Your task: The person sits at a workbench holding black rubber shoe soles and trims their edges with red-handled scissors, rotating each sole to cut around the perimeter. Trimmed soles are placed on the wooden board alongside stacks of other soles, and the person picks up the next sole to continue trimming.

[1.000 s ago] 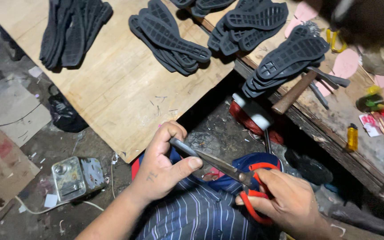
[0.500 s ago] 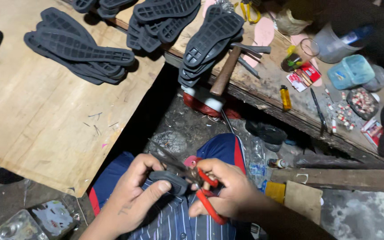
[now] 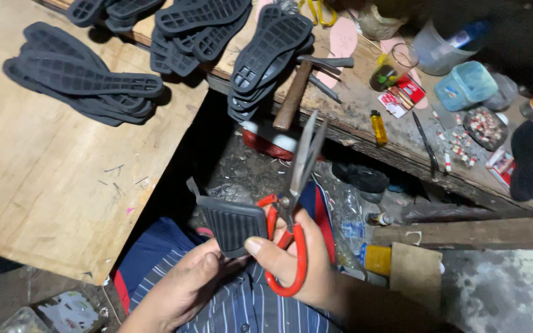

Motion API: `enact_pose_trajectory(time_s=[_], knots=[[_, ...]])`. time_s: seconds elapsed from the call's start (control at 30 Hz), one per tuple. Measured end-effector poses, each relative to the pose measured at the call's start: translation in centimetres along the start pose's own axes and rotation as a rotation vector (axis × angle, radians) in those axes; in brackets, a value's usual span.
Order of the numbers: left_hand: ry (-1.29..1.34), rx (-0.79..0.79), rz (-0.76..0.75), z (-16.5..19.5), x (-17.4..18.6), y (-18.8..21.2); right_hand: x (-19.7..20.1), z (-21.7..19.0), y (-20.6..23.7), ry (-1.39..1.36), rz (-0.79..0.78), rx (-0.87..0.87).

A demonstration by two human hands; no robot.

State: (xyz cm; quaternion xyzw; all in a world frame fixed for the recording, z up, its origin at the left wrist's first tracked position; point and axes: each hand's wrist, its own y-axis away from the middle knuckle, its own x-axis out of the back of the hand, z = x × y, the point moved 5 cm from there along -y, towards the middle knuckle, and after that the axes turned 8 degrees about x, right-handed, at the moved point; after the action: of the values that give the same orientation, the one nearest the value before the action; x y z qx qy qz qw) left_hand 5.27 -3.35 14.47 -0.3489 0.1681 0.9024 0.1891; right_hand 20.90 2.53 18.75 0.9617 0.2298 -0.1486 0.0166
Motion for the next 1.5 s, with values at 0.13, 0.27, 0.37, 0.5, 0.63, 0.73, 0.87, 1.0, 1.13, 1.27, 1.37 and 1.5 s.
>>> enact_pose_trajectory(time_s=[0.13,0.27,0.37,0.5,0.63,0.73,0.87,1.0,1.13,1.27,1.37,1.5], knots=[[0.419,-0.181,-0.053,1.4,-1.2,-0.5,-0.1,-0.7,-0.8,-0.146,-0.117,-0.112],[0.413,-0.300,0.125,2.5,-0.1,-0.2,1.2,-0.2,-1.1,-0.035,-0.115,-0.072],[0.532,-0.340,0.201,2.6,1.2,0.3,2.0,0.8,-0.9,0.191,-0.134,0.029],[0.631,-0.387,0.225,2.4,2.5,0.9,3.2,1.5,-0.5,0.721,-0.137,0.210],[0.635,-0.413,0.241,2.2,3.0,1.2,3.6,2.4,-0.1,0.649,-0.126,0.187],[0.645,-0.424,0.230,2.3,2.9,1.2,3.5,2.6,0.1,0.632,-0.145,0.207],[0.675,-0.402,0.219,2.2,2.6,1.0,3.5,2.8,0.3,0.602,-0.164,0.177],[0.713,-0.377,0.189,1.9,2.3,0.8,3.4,2.9,0.5,0.537,-0.179,0.142],[0.712,-0.390,0.171,1.9,2.3,0.8,3.3,2.3,0.5,0.634,-0.181,0.281],[0.681,-0.402,0.193,2.3,2.1,0.9,3.5,2.2,0.5,0.650,-0.186,0.289],[0.633,-0.415,0.234,2.8,2.1,1.0,3.6,1.7,0.4,0.720,-0.202,0.331],[0.517,-0.486,0.248,4.0,2.3,1.8,4.7,0.8,-0.6,0.773,-0.180,0.196]])
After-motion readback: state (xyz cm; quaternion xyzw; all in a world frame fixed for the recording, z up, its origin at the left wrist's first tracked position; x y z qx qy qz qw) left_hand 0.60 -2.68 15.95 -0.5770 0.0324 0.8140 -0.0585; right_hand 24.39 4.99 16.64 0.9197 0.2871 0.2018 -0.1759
